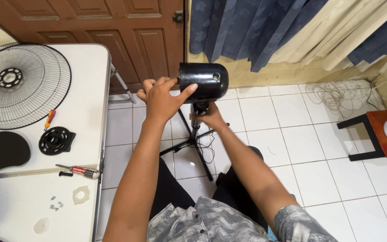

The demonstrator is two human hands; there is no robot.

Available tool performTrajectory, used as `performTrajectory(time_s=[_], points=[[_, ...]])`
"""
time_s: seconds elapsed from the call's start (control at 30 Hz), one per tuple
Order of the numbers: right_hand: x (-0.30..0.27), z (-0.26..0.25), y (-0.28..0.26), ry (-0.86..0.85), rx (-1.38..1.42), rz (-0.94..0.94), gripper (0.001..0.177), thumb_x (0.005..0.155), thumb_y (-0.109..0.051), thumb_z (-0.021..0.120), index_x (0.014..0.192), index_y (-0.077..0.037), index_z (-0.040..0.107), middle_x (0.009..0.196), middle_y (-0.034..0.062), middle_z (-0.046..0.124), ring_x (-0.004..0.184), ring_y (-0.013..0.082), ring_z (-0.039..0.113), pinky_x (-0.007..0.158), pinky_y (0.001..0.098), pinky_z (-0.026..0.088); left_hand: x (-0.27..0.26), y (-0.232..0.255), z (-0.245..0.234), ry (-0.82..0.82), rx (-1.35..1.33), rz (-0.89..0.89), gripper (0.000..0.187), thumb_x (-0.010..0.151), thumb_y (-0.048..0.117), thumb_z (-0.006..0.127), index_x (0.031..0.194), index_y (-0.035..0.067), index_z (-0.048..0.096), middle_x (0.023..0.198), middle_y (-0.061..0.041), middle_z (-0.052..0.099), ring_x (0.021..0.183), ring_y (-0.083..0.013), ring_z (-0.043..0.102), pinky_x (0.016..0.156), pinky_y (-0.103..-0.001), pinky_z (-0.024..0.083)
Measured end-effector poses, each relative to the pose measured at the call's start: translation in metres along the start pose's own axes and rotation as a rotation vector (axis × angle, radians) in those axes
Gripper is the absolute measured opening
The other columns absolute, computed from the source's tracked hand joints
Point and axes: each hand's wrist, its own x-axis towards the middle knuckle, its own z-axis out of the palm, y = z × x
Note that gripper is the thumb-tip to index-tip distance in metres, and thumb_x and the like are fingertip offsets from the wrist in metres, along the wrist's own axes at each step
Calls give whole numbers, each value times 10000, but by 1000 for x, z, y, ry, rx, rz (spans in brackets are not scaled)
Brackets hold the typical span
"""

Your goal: The person assembles a standing fan by attaching the motor housing to the stand, installing the fan blade hub, and securing it with a screwdriver. The person uses a screwdriver to tighten the hub onto the motor shaft.

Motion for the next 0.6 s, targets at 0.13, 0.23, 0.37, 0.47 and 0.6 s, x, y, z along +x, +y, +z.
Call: performTrajectory(time_s=[0.13, 0.23, 0.37, 0.47, 0.6], points=[[-10, 41, -24, 357, -171, 111, 806, 674, -170, 946, 1286, -3, 451, 1060, 105, 692, 917, 225, 689, 800, 357, 584, 7, 3, 6, 12, -9, -19, 718, 769, 754, 706, 1061, 106, 807, 1030, -22, 730, 1020, -247, 399, 894, -461, 228], [-3, 49, -38, 422, -130, 361, 721, 718, -172, 849, 1287, -24, 432, 1022, 109, 686, 822, 255, 707, 742, 366, 592, 10, 3, 6, -40, -17, -51, 702, 757, 747, 719, 1061, 121, 810, 999, -24, 731, 1013, -248, 401, 892, -451, 234], [5, 44, -36, 410, -259, 293, 687, 711, -127, 842, 1254, -14, 437, 1019, 131, 703, 897, 254, 711, 821, 370, 578, 7, 1, 1, -39, -50, -38, 679, 752, 719, 743, 1115, 148, 802, 1005, -21, 730, 1035, -252, 428, 888, -440, 242], [8, 35, -28, 363, -273, 199, 710, 696, -118, 850, 1266, -9, 440, 1048, 126, 704, 952, 242, 702, 853, 363, 569, 5, 4, -2, -69, -63, -130, 768, 684, 723, 772, 1211, 166, 730, 1082, -15, 734, 1133, -236, 487, 953, -447, 249], [11, 18, -18, 174, -211, 118, 655, 717, -115, 852, 1253, -13, 490, 1101, 120, 710, 1023, 224, 705, 920, 340, 560, 4, 6, -11, 93, -91, -64, 1135, 591, 743, 851, 1452, 98, 487, 1337, -151, 595, 1252, -336, 469, 1001, -507, 254]])
